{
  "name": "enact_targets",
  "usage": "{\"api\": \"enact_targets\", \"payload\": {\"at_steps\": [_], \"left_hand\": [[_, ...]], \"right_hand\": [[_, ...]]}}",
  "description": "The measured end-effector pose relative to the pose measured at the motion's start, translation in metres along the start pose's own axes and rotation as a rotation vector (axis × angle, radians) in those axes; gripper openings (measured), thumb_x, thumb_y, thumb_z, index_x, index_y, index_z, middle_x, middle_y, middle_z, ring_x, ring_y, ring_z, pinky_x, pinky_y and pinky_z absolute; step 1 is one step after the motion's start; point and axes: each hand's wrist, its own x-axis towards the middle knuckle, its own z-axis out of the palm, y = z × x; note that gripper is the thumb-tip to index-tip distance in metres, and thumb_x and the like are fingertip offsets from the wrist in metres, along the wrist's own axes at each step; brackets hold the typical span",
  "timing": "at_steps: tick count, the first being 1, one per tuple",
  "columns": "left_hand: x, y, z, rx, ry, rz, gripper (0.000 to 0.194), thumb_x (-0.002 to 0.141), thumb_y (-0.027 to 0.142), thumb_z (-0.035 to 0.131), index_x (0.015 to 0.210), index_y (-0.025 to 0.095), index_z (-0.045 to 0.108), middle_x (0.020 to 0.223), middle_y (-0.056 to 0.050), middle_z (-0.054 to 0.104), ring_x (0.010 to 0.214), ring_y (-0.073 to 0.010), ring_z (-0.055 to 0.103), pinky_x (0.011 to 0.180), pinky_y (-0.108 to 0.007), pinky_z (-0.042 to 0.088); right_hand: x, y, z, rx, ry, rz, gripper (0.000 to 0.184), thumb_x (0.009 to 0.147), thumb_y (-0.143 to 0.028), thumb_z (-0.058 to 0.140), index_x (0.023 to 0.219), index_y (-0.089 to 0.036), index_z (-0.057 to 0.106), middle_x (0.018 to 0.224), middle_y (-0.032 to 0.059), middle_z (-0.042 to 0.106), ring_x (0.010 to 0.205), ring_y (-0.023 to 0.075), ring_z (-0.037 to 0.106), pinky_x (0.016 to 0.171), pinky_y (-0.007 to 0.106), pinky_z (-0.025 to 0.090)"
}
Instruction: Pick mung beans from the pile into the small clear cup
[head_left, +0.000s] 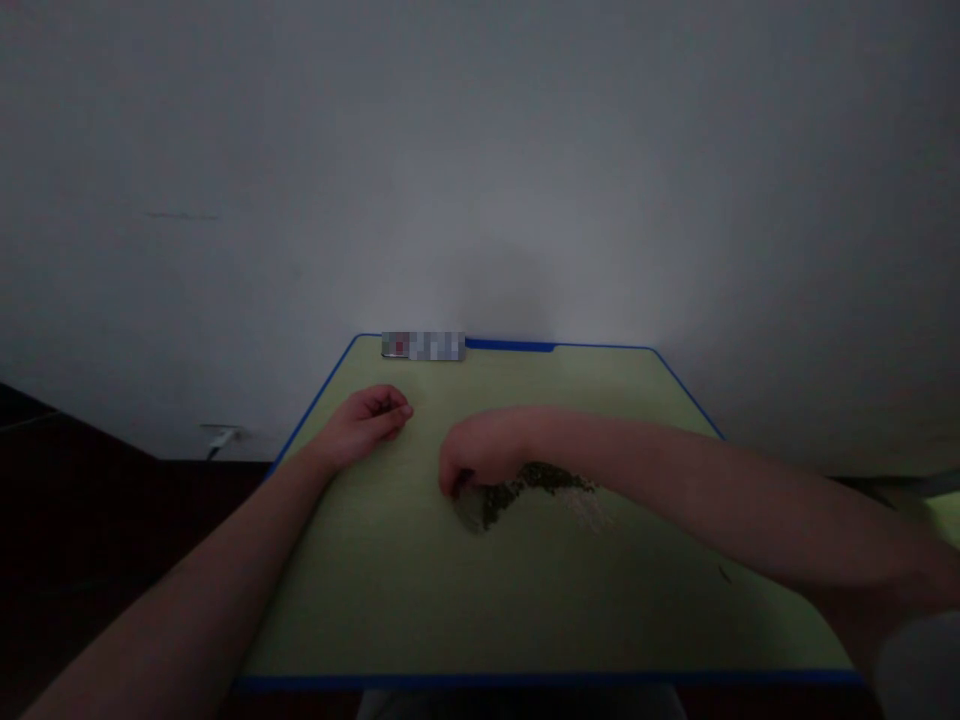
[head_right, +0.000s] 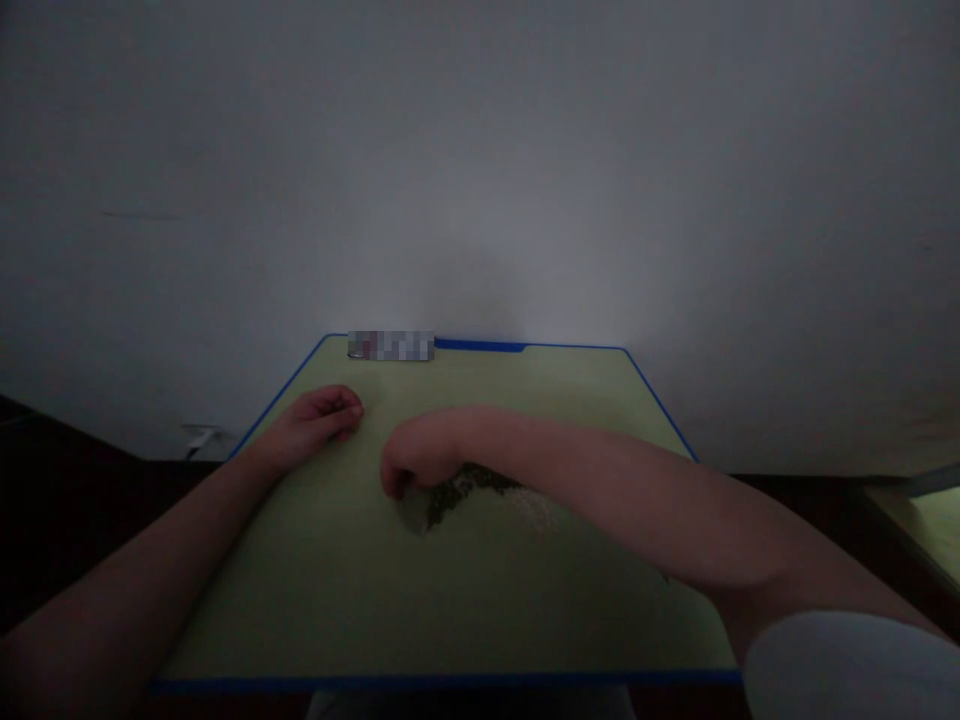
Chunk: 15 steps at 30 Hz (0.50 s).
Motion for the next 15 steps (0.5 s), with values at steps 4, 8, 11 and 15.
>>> {"api": "enact_targets", "payload": {"at_steps": [4,8,11,15], "left_hand": [[-0.001,0.007,0.002,-0.002,0.018,-0.016,0.024,0.077,0.04,0.063,0.072,0.018,0.054,0.055,0.006,0.047,0.049,-0.008,0.042,0.048,-0.022,0.032],[-0.002,0.009,0.002,0.044,0.056,-0.027,0.024,0.076,0.04,0.063,0.073,0.018,0.055,0.055,0.006,0.047,0.048,-0.0083,0.041,0.047,-0.022,0.031],[-0.002,0.009,0.003,0.08,0.078,-0.014,0.024,0.076,0.041,0.062,0.073,0.018,0.055,0.054,0.006,0.046,0.048,-0.0085,0.041,0.047,-0.022,0.031],[-0.002,0.008,0.004,0.094,0.082,-0.024,0.026,0.077,0.042,0.061,0.072,0.018,0.054,0.054,0.006,0.046,0.049,-0.0084,0.04,0.047,-0.022,0.031]], "right_hand": [[-0.008,-0.01,0.001,-0.041,-0.019,-0.018,0.036,0.075,-0.001,0.06,0.098,-0.024,0.076,0.094,-0.0004,0.076,0.074,0.0147,0.063,0.064,0.026,0.039],[-0.017,-0.017,0.0,-0.091,-0.014,-0.016,0.036,0.074,0.0,0.061,0.096,-0.024,0.076,0.093,0.001,0.075,0.075,0.0169,0.062,0.063,0.027,0.039],[-0.024,-0.019,-0.002,-0.108,0.0,-0.028,0.035,0.075,0.001,0.06,0.094,-0.024,0.076,0.092,0.0013,0.074,0.078,0.0169,0.062,0.066,0.027,0.041],[-0.039,-0.017,-0.006,-0.104,0.094,-0.064,0.029,0.08,-0.002,0.058,0.092,-0.022,0.075,0.094,0.0025,0.071,0.085,0.0161,0.061,0.074,0.026,0.043]]}}
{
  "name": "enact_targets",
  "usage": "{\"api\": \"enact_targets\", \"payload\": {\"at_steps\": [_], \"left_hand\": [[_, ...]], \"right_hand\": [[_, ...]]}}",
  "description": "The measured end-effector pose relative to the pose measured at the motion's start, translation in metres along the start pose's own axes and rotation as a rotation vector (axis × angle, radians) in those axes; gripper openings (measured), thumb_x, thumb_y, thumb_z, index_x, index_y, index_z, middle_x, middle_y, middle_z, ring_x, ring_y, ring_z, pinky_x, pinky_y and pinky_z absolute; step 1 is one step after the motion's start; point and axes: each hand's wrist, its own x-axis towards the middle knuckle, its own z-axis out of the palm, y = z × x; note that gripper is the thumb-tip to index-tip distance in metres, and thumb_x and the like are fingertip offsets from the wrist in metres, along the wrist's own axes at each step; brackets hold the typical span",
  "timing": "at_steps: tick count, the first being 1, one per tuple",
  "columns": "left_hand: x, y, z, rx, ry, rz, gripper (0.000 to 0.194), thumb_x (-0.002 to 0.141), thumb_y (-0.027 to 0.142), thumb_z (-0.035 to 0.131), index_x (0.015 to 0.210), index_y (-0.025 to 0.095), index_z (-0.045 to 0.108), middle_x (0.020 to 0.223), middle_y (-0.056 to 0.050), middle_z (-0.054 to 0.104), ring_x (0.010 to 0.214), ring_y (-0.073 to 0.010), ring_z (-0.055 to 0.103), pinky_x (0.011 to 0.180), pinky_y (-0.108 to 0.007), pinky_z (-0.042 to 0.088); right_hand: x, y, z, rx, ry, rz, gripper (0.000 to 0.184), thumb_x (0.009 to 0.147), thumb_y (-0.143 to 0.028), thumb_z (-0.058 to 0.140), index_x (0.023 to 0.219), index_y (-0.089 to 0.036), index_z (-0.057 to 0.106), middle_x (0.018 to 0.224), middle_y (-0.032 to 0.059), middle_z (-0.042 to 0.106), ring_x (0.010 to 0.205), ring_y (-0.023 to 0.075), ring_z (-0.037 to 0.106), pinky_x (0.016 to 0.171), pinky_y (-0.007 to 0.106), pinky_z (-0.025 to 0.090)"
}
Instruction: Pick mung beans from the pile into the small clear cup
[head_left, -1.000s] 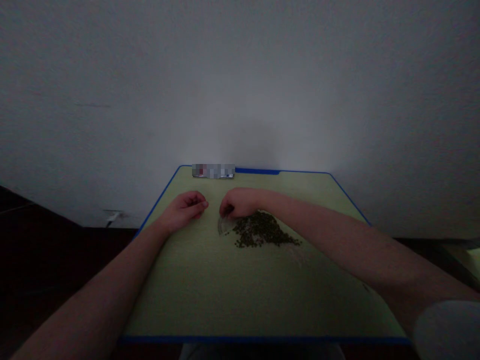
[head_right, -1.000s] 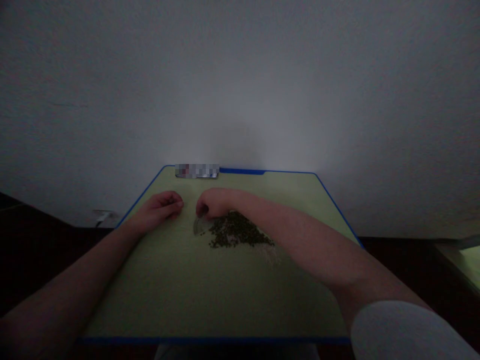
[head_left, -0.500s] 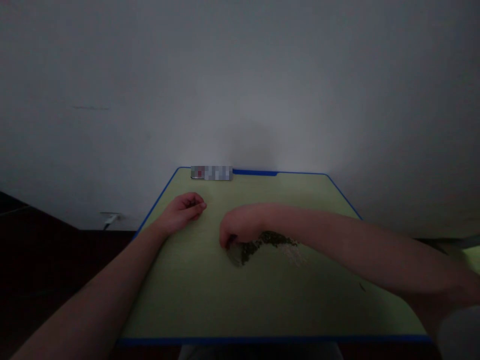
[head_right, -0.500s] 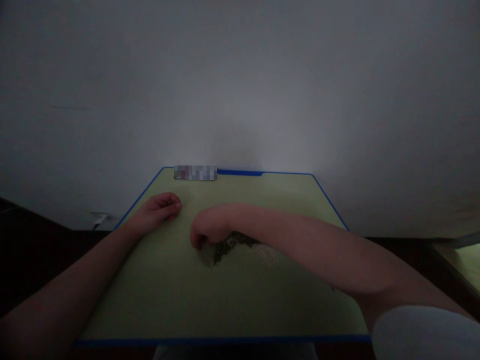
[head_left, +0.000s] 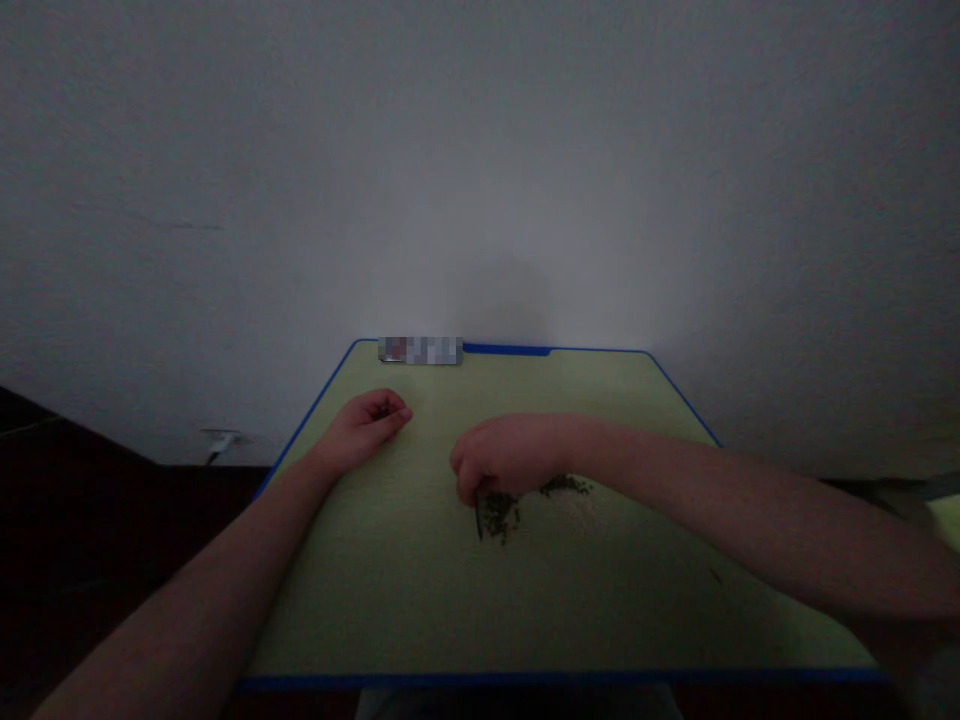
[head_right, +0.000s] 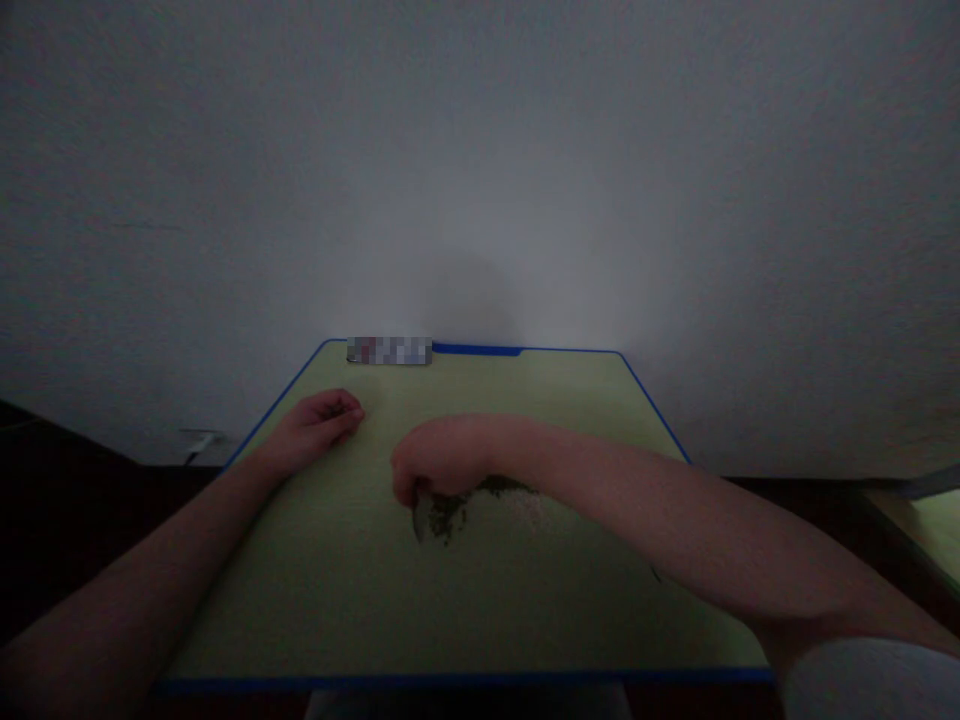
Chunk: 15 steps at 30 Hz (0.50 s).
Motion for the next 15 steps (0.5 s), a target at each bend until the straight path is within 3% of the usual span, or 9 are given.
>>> {"api": "enact_targets", "payload": {"at_steps": [4,7,11,15], "left_hand": [[0.0,-0.002,0.001,-0.007,-0.01,-0.002,0.027,0.077,0.043,0.062,0.072,0.018,0.054,0.054,0.006,0.046,0.049,-0.0081,0.039,0.048,-0.022,0.03],[0.001,-0.004,0.001,-0.008,-0.021,-0.011,0.026,0.077,0.042,0.062,0.074,0.018,0.054,0.055,0.006,0.046,0.049,-0.0081,0.039,0.047,-0.022,0.03],[0.001,-0.006,0.001,-0.006,-0.031,-0.005,0.025,0.077,0.042,0.061,0.075,0.018,0.055,0.055,0.006,0.047,0.049,-0.008,0.04,0.048,-0.022,0.03],[0.002,-0.007,0.001,0.026,0.037,-0.005,0.024,0.076,0.042,0.061,0.074,0.018,0.055,0.056,0.006,0.047,0.049,-0.0087,0.04,0.048,-0.023,0.032]], "right_hand": [[-0.025,-0.003,0.001,0.019,0.182,0.026,0.03,0.084,-0.001,0.053,0.094,-0.019,0.074,0.095,0.0045,0.069,0.089,0.0167,0.06,0.079,0.027,0.043],[-0.048,-0.016,0.012,0.083,0.406,0.107,0.032,0.084,0.001,0.051,0.095,-0.02,0.073,0.095,0.0038,0.068,0.09,0.0159,0.06,0.081,0.027,0.043],[-0.074,-0.044,0.048,0.143,0.631,0.299,0.025,0.091,-0.009,0.049,0.103,-0.017,0.07,0.091,0.0056,0.067,0.08,0.0157,0.06,0.073,0.027,0.045],[-0.09,-0.07,0.09,0.257,0.713,0.42,0.023,0.094,-0.015,0.049,0.108,-0.018,0.067,0.094,0.005,0.067,0.084,0.0151,0.061,0.075,0.026,0.046]]}}
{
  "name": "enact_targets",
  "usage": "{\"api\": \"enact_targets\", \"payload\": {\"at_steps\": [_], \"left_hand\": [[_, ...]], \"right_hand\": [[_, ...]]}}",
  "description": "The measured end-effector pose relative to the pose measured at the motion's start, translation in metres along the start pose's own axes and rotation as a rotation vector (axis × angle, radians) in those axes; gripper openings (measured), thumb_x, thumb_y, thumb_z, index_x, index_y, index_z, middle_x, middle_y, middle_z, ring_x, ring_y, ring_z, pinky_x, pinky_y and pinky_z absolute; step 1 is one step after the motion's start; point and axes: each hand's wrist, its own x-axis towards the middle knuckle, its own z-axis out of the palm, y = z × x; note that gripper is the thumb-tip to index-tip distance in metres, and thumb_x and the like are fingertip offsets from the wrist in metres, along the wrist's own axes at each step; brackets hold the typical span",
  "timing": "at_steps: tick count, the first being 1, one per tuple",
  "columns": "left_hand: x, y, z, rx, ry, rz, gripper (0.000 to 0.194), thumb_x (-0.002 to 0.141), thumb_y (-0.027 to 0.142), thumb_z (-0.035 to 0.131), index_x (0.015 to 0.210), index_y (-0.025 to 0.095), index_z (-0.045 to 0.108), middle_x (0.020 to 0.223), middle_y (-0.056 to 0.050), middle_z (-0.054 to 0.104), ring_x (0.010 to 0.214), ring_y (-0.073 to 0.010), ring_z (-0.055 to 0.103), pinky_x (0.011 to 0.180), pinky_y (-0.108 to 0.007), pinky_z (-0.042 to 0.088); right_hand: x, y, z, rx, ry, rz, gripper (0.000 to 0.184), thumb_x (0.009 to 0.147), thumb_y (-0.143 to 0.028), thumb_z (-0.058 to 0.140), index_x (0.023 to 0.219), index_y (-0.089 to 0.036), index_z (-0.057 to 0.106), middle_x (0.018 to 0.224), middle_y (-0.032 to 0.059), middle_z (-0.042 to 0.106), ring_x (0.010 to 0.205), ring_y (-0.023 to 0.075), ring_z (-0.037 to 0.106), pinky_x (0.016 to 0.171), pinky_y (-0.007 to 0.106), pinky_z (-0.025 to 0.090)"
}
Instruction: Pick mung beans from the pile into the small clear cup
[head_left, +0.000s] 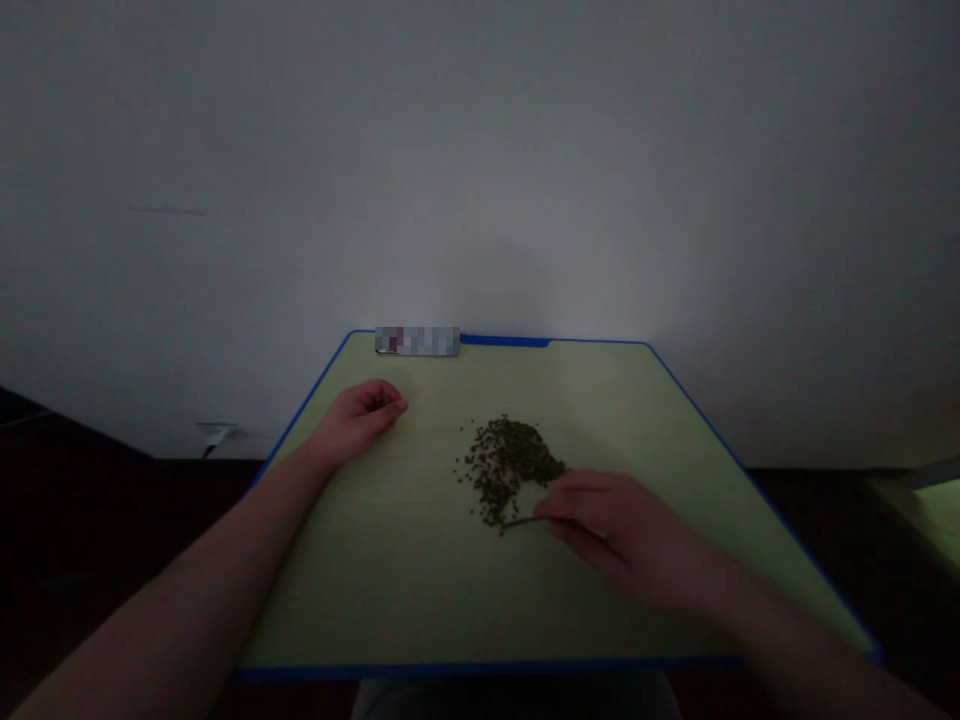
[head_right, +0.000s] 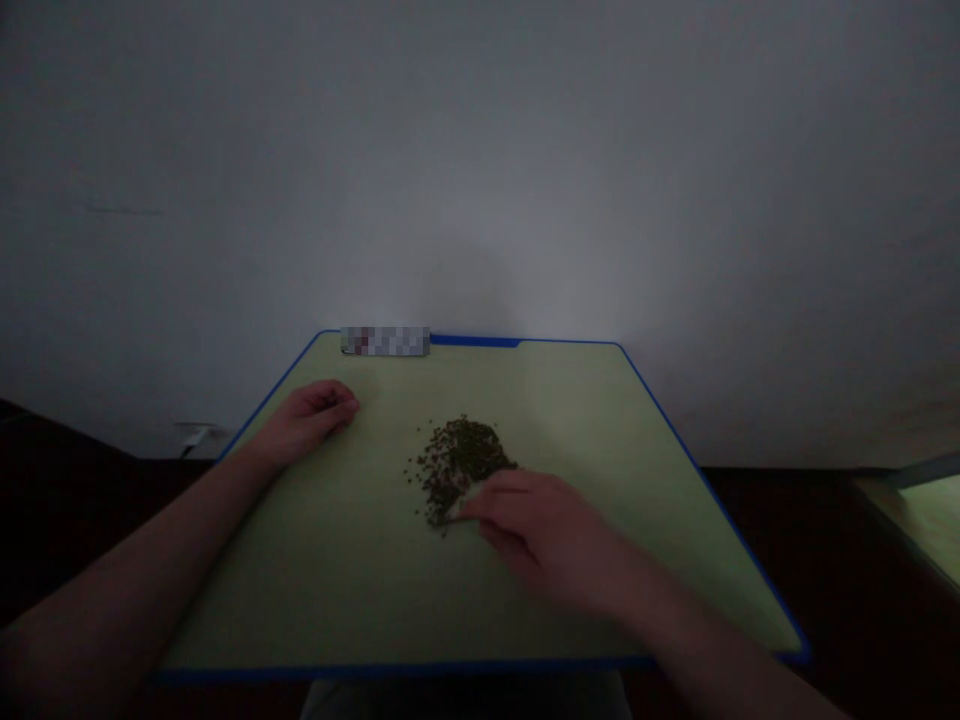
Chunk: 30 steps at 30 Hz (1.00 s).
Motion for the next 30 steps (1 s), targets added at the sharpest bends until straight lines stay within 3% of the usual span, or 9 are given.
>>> {"api": "enact_targets", "payload": {"at_steps": [6,11,14,18,22,25,28,30], "left_hand": [[0.018,-0.001,0.0,0.287,0.201,-0.055,0.021,0.075,0.038,0.055,0.076,0.018,0.06,0.067,-0.001,0.06,0.059,-0.0139,0.052,0.057,-0.027,0.04],[0.037,-0.002,0.001,0.595,0.176,-0.024,0.035,0.077,0.037,0.051,0.1,0.017,0.066,0.079,-0.005,0.068,0.072,-0.0196,0.062,0.067,-0.031,0.045],[0.048,-0.003,0.002,0.724,0.159,-0.001,0.052,0.077,0.04,0.05,0.122,0.015,0.06,0.086,-0.007,0.07,0.08,-0.0231,0.064,0.072,-0.033,0.046],[0.068,-0.003,0.001,0.882,0.126,-0.08,0.07,0.081,0.041,0.045,0.147,0.018,0.036,0.098,-0.011,0.071,0.094,-0.0295,0.066,0.078,-0.037,0.048],[0.083,0.0,-0.002,0.959,0.04,-0.129,0.065,0.081,0.043,0.043,0.14,0.018,0.047,0.119,-0.017,0.066,0.109,-0.0344,0.061,0.088,-0.041,0.047],[0.078,0.003,-0.007,0.88,0.06,-0.089,0.076,0.079,0.04,0.047,0.149,0.017,0.032,0.104,-0.014,0.07,0.096,-0.0299,0.065,0.082,-0.037,0.048],[0.061,0.004,-0.013,0.792,0.064,-0.053,0.07,0.075,0.044,0.052,0.138,0.013,0.045,0.088,-0.009,0.07,0.081,-0.025,0.065,0.071,-0.034,0.047],[0.046,0.005,-0.015,0.725,0.044,-0.058,0.052,0.075,0.044,0.053,0.116,0.013,0.059,0.081,-0.008,0.068,0.073,-0.0217,0.062,0.065,-0.032,0.045]], "right_hand": [[-0.032,-0.004,0.013,0.126,0.04,0.123,0.018,0.094,-0.015,0.049,0.1,-0.02,0.065,0.091,0.0028,0.066,0.086,0.0138,0.061,0.076,0.024,0.047],[-0.039,-0.002,0.012,0.163,0.068,0.156,0.017,0.093,-0.014,0.051,0.099,-0.02,0.065,0.091,0.0026,0.066,0.086,0.0135,0.062,0.076,0.024,0.048],[-0.041,0.0,0.012,0.17,0.066,0.174,0.019,0.092,-0.013,0.05,0.1,-0.021,0.065,0.092,0.0027,0.066,0.086,0.0137,0.062,0.075,0.025,0.048],[-0.047,0.0,0.013,0.18,0.075,0.19,0.02,0.092,-0.012,0.049,0.101,-0.021,0.065,0.093,0.0035,0.066,0.087,0.0145,0.063,0.076,0.026,0.049],[-0.053,-0.001,0.011,0.189,0.086,0.206,0.02,0.092,-0.012,0.049,0.1,-0.021,0.065,0.092,0.0037,0.066,0.086,0.0146,0.063,0.074,0.026,0.049],[-0.057,0.0,0.008,0.186,0.105,0.219,0.019,0.092,-0.013,0.049,0.099,-0.021,0.065,0.091,0.0036,0.066,0.085,0.0145,0.063,0.074,0.026,0.049],[-0.056,0.0,0.007,0.172,0.129,0.223,0.018,0.092,-0.014,0.05,0.099,-0.021,0.065,0.091,0.0037,0.067,0.086,0.0147,0.063,0.075,0.026,0.05],[-0.052,-0.001,0.009,0.159,0.138,0.215,0.019,0.092,-0.015,0.05,0.1,-0.021,0.065,0.092,0.0042,0.067,0.085,0.0152,0.063,0.074,0.027,0.05]]}}
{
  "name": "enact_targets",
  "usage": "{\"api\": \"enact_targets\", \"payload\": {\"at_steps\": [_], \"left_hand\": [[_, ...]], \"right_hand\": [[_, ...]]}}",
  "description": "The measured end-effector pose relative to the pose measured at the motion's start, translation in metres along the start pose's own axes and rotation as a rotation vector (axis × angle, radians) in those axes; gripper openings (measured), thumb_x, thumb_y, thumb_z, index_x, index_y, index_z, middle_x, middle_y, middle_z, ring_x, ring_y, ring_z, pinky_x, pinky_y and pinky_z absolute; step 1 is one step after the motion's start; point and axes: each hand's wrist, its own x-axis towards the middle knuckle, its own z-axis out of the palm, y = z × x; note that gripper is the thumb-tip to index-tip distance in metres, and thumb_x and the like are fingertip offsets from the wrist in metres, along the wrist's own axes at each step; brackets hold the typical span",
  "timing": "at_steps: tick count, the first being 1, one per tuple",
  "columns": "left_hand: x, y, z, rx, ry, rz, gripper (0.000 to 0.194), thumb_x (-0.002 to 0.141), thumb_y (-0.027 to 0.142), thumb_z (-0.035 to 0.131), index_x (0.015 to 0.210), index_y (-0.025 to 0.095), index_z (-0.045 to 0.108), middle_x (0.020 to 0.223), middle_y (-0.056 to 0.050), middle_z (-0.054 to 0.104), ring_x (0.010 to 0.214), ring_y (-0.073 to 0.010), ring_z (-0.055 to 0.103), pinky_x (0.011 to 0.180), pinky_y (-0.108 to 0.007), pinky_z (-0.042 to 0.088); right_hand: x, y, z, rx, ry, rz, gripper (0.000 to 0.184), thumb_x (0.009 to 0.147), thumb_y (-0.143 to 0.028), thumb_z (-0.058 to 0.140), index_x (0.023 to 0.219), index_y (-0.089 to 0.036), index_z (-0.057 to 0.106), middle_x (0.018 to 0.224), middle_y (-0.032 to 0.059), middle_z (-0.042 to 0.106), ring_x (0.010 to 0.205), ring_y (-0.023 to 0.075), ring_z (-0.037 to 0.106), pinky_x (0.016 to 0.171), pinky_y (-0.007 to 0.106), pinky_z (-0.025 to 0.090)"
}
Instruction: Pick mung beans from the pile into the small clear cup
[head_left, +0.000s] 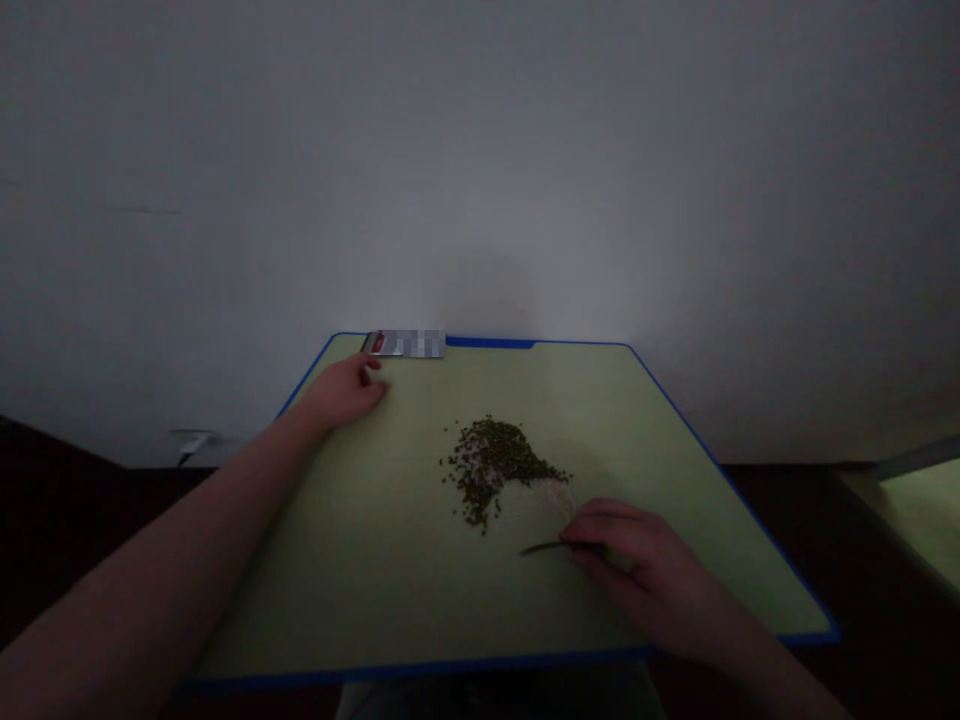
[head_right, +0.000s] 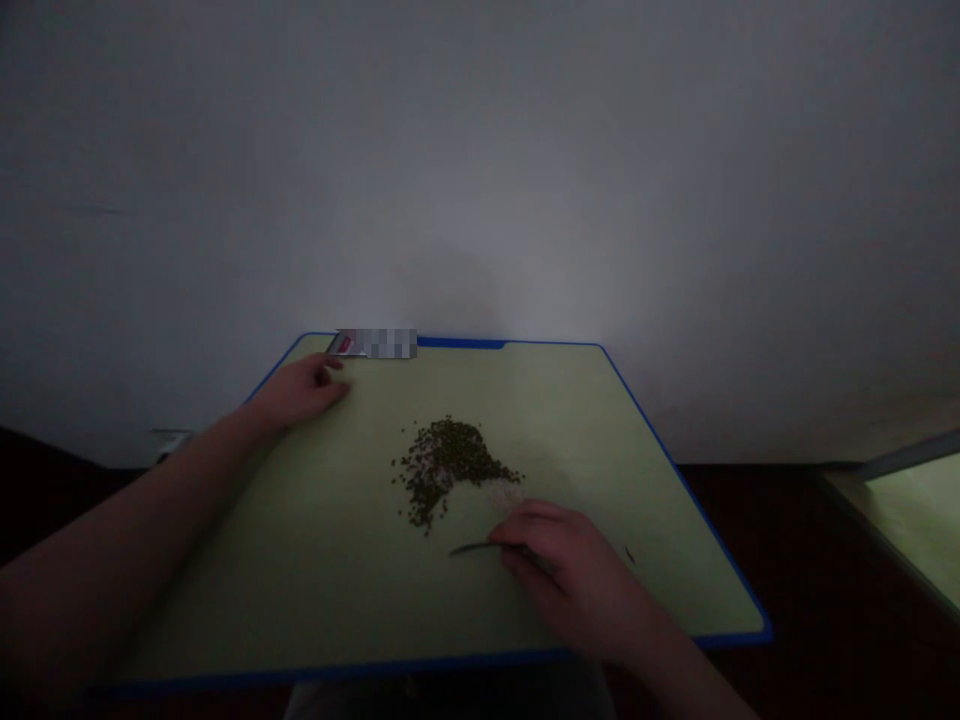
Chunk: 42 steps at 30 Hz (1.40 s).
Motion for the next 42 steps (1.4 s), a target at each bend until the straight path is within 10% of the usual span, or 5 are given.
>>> {"api": "enact_targets", "payload": {"at_steps": [4,10,42], "left_hand": [[-0.028,-0.002,0.001,-0.141,-0.024,0.031,0.027,0.076,0.044,0.052,0.075,0.018,0.06,0.068,-0.003,0.062,0.063,-0.0161,0.055,0.058,-0.028,0.04],[-0.045,-0.005,0.01,-0.378,0.1,0.023,0.031,0.075,0.048,0.056,0.065,0.019,0.053,0.058,0.002,0.05,0.056,-0.0122,0.044,0.052,-0.025,0.034],[-0.046,-0.006,0.009,-0.232,-0.023,0.184,0.032,0.079,0.048,0.052,0.065,0.02,0.053,0.059,0.002,0.049,0.057,-0.0134,0.046,0.057,-0.026,0.035]], "right_hand": [[0.008,-0.003,0.009,-0.049,-0.002,0.014,0.021,0.092,-0.014,0.048,0.101,-0.022,0.066,0.092,0.0048,0.068,0.085,0.0162,0.064,0.074,0.029,0.051],[0.012,0.001,0.023,-0.166,0.043,0.048,0.026,0.09,-0.013,0.045,0.104,-0.022,0.066,0.096,0.006,0.069,0.086,0.018,0.066,0.076,0.031,0.053],[0.034,0.0,0.028,-0.205,-0.086,0.032,0.029,0.089,-0.009,0.046,0.108,-0.017,0.067,0.098,0.0075,0.068,0.091,0.0196,0.062,0.083,0.034,0.05]]}}
